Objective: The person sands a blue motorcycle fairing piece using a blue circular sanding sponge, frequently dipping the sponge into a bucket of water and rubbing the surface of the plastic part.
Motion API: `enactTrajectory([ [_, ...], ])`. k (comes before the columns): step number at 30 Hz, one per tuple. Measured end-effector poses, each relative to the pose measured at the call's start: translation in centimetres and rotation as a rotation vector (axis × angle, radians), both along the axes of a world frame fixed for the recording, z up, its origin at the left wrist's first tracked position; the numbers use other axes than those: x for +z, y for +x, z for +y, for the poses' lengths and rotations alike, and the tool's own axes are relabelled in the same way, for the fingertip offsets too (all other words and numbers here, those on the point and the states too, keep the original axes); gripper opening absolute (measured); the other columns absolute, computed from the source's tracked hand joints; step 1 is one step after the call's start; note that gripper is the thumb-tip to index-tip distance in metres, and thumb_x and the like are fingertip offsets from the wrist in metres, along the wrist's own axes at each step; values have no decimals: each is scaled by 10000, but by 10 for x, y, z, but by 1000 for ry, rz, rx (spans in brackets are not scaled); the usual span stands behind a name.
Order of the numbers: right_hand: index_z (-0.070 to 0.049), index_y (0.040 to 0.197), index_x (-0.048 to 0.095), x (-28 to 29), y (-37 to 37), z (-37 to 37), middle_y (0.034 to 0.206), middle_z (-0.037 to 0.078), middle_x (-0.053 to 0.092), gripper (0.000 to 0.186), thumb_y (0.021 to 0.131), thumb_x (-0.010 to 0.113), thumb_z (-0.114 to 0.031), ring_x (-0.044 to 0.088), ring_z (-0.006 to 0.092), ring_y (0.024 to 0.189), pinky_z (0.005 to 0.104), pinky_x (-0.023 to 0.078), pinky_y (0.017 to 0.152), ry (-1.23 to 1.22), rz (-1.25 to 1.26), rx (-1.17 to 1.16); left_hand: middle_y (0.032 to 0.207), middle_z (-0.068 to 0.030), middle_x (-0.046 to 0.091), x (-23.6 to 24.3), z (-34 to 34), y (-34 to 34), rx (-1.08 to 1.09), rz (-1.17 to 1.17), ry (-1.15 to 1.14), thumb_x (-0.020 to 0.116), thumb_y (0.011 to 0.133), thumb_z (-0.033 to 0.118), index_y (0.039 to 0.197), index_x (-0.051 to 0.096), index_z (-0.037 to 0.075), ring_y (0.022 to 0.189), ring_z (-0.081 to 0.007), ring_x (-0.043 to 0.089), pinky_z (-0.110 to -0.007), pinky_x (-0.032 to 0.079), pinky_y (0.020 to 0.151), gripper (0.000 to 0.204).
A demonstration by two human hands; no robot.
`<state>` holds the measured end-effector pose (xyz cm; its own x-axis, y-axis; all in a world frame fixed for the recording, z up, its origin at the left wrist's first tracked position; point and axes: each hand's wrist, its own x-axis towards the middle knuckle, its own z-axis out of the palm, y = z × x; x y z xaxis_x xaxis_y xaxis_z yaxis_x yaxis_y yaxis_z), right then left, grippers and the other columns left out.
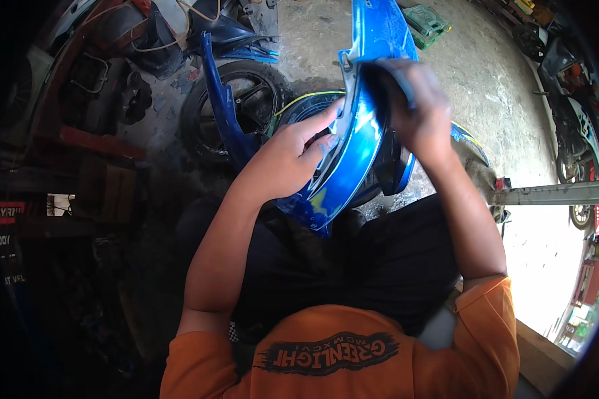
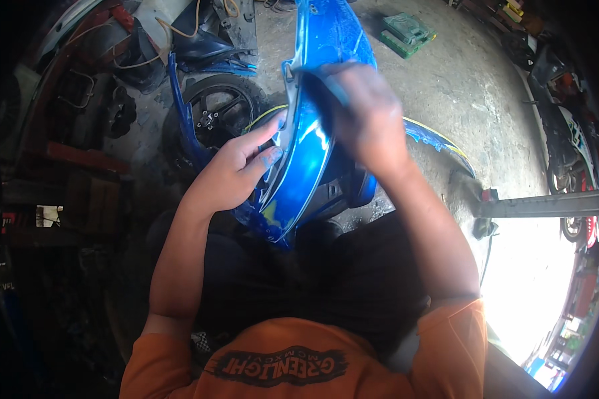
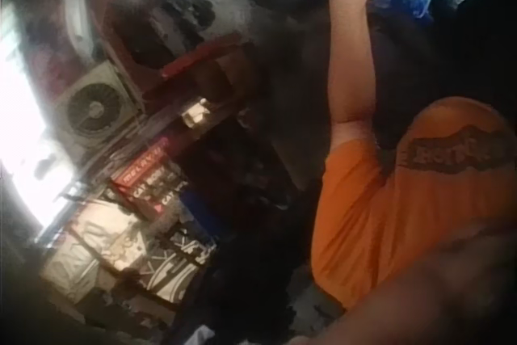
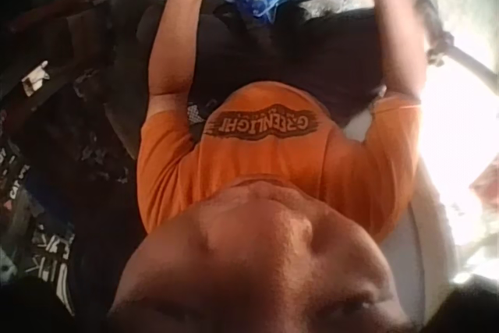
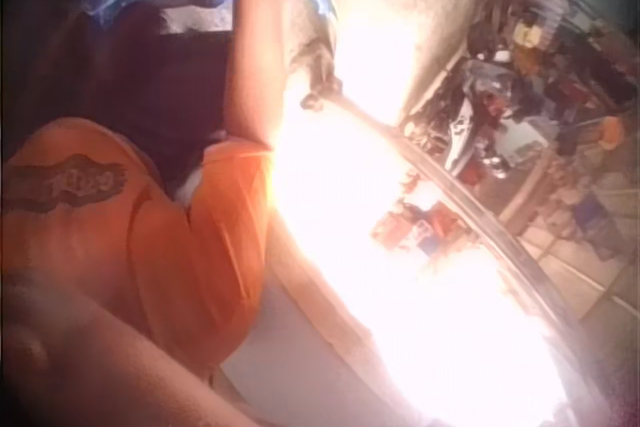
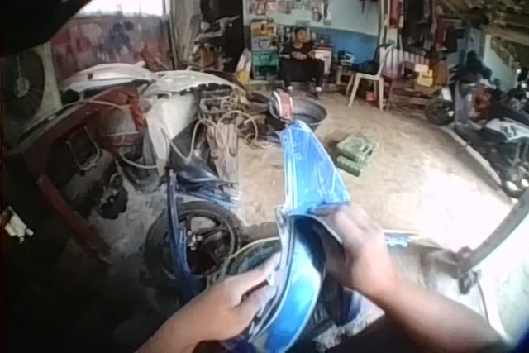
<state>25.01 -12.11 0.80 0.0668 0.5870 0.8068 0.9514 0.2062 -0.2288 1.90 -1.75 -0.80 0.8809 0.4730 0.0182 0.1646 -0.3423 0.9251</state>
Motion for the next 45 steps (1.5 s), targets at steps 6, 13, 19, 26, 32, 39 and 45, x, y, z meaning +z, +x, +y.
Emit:
enactTrajectory([
  [6, 21, 1111, 722, 4, -23, -6, 1223, 188, 778, 318, 812, 745, 127, 753, 382, 1126, 513, 589, 1096, -72, -99, 241, 1105, -228, 741, -9, 4, -3, -23, -46, 119, 584, 1101, 106, 1685, 458, 111, 808, -192, 583, -353, 541, 908, 597],
  [13, 2, 1092, 742, 8, -23, -6, 1153, 158, 774, 324, 786, 847, 29, 749, 387, 1078, 449, 623, 998, -24, -103, 220, 1083, -209, 746, -3, 2, -3, -16, 54, -5, 583, 1104, 105, 1686, 460, 110, 797, -170, 556, -350, 543, 890, 595],
  [19, -13, 1091, 739, 5, 0, 2, 1173, 139, 762, 383, 725, 851, 13, 739, 371, 1107, 466, 607, 1062, -2, -103, -11, 1008, -159, 716, 4, -2, -2, 1, 8, 12, 582, 1108, 111, 1692, 453, 110, 779, -146, 522, -330, 535, 851, 598],
  [26, 2, 1081, 725, 1, 9, 1, 1143, 153, 758, 345, 747, 792, 56, 739, 370, 1084, 481, 614, 1014, 9, -122, -55, 1180, -129, 720, 6, -1, -1, -22, 92, -7, 580, 1120, 98, 1696, 423, 57, 904, -122, 549, -303, 518, 932, 599],
  [32, -4, 1081, 745, 6, -13, -1, 1143, 147, 773, 328, 759, 783, 44, 731, 367, 1058, 462, 613, 928, -7, -172, 92, 1012, -211, 722, -3, 2, -2, -4, -47, 106, 585, 1106, 109, 1692, 457, 125, 760, -184, 534, -360, 540, 871, 600],
  [39, -17, 1113, 744, 1, -23, -6, 1212, 147, 758, 389, 730, 795, 28, 716, 372, 1083, 476, 602, 1021, -83, -186, 143, 963, -189, 717, -22, 6, -3, 17, -176, 255, 588, 1107, 105, 1693, 456, 133, 718, -169, 504, -352, 538, 825, 602],
  [45, 1, 1057, 741, -1, 10, 0, 1131, 184, 778, 297, 768, 777, 57, 730, 408, 1036, 486, 602, 999, 38, -88, -69, 977, -185, 716, -6, 2, -2, 6, 36, 3, 591, 1110, 111, 1694, 449, 119, 740, -157, 505, -347, 537, 821, 601],
])
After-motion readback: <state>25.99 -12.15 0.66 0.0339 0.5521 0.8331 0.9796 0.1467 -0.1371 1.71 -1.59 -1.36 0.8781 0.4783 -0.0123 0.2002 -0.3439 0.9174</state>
